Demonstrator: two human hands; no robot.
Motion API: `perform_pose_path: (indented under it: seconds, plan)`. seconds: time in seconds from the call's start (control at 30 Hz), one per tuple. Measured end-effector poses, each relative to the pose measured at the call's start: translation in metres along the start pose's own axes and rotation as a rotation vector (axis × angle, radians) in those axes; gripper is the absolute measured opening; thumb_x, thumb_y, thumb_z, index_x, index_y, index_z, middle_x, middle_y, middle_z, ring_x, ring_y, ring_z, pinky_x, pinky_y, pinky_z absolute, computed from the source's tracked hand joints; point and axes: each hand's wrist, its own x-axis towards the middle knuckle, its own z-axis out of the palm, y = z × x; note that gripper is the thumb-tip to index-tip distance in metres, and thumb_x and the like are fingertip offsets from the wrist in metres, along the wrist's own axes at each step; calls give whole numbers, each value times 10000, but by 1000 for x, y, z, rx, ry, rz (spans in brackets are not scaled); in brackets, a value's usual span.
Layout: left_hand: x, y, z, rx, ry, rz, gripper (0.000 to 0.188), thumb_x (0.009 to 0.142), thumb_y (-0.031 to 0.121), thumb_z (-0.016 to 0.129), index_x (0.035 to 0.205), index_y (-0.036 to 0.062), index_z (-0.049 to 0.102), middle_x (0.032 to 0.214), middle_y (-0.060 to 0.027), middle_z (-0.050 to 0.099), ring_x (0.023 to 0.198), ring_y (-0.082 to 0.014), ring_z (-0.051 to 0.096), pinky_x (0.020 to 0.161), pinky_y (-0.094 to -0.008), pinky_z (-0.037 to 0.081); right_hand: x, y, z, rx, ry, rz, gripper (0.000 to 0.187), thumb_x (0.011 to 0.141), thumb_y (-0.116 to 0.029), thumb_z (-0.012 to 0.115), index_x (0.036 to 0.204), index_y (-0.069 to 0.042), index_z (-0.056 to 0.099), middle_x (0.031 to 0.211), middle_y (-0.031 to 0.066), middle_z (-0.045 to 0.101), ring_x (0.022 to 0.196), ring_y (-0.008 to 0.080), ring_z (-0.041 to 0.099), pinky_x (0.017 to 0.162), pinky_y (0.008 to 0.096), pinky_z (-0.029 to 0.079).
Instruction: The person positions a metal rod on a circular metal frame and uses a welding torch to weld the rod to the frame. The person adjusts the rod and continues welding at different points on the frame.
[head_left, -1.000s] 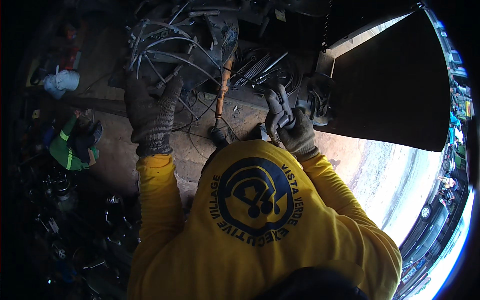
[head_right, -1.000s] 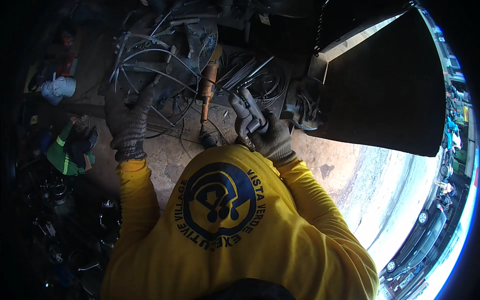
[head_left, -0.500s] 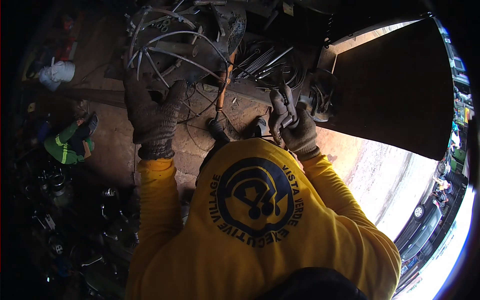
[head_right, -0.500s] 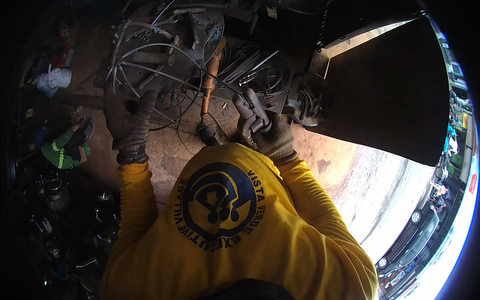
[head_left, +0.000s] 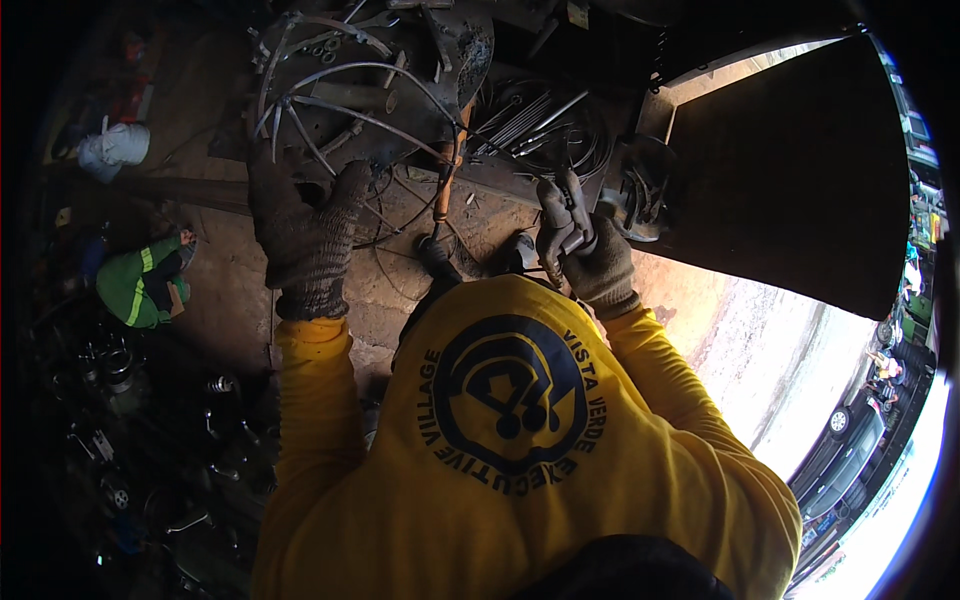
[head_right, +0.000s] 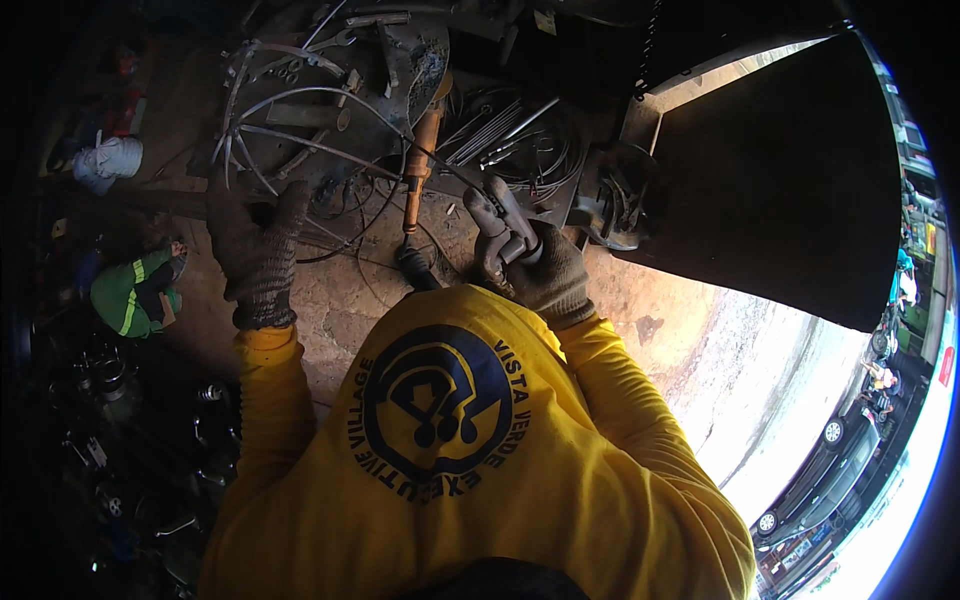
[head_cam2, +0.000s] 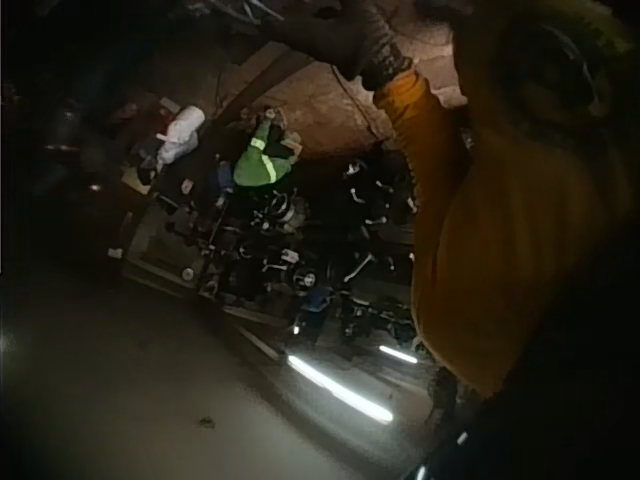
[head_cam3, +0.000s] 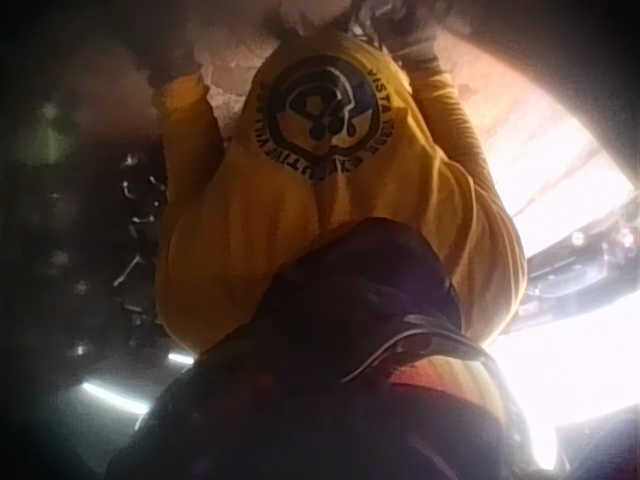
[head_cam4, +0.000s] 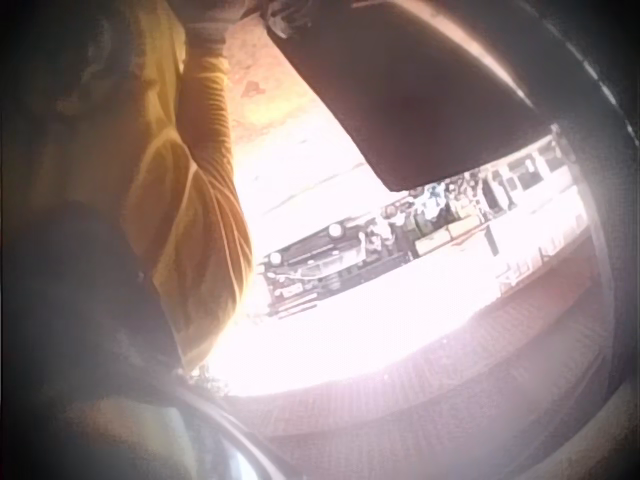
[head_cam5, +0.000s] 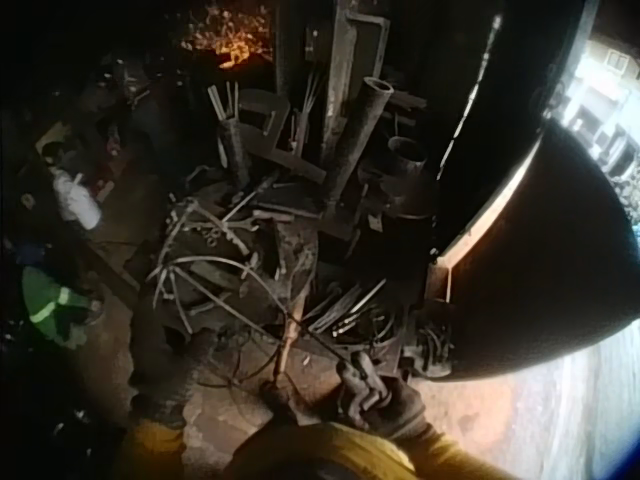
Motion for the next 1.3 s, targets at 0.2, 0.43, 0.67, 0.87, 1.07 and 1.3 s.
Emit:
perform_pose_path:
  seconds: [0.2, 0.43, 0.67, 0.87, 1.07, 1.3]
  plan:
    - [1, 4, -1, 47, -4, 19, 990, 805, 351, 926, 1566, -16, 410, 1531, -212, 502, 1441, -330, 467, 1219, -453, 355, 9, 61, 6, 121, -107, 54, 485, 897, -95, 757, 1335, 21, 587, 1247, 159, 707, 1156, 243, 704, 972, 351, 561]
    - [1, 5, -1, 86, -3, 11, 992, 800, 323, 935, 1564, -23, 406, 1542, -215, 495, 1441, -336, 469, 1225, -456, 351, 10, 48, 13, 210, -31, 93, 537, 854, -151, 809, 1322, 21, 610, 1178, 147, 733, 1090, 247, 723, 961, 376, 561]
    - [1, -1, 4, -105, 43, 25, 958, 789, 286, 942, 1539, -19, 430, 1508, -194, 512, 1407, -301, 499, 1189, -427, 415, 9, 4, 2, -196, 19, -93, 468, 829, -211, 852, 1210, -5, 675, 1019, 135, 758, 984, 243, 745, 885, 369, 565]
    - [5, 0, 3, -83, 104, 122, 923, 747, 256, 964, 1478, -21, 473, 1405, -177, 568, 1307, -279, 574, 1097, -411, 505, 12, -3, 6, -113, 16, -146, 476, 840, -217, 846, 1221, 2, 661, 1034, 143, 758, 966, 245, 746, 889, 362, 568]
    - [2, -2, -2, 35, 46, 6, 796, 717, 247, 971, 1354, -40, 589, 1267, -170, 652, 1134, -268, 652, 964, -408, 549, 18, 41, 22, 539, 16, 239, 505, 835, -223, 859, 1230, 13, 652, 1031, 154, 755, 973, 264, 750, 883, 372, 572]
    - [11, 20, -13, 18, -107, -130, 553, 735, 253, 948, 1133, -44, 706, 1026, -150, 730, 929, -228, 703, 850, -343, 570, 3, -5, 2, -223, 51, -110, 429, 826, -183, 855, 1163, 11, 674, 1032, 160, 756, 944, 270, 755, 839, 361, 578]
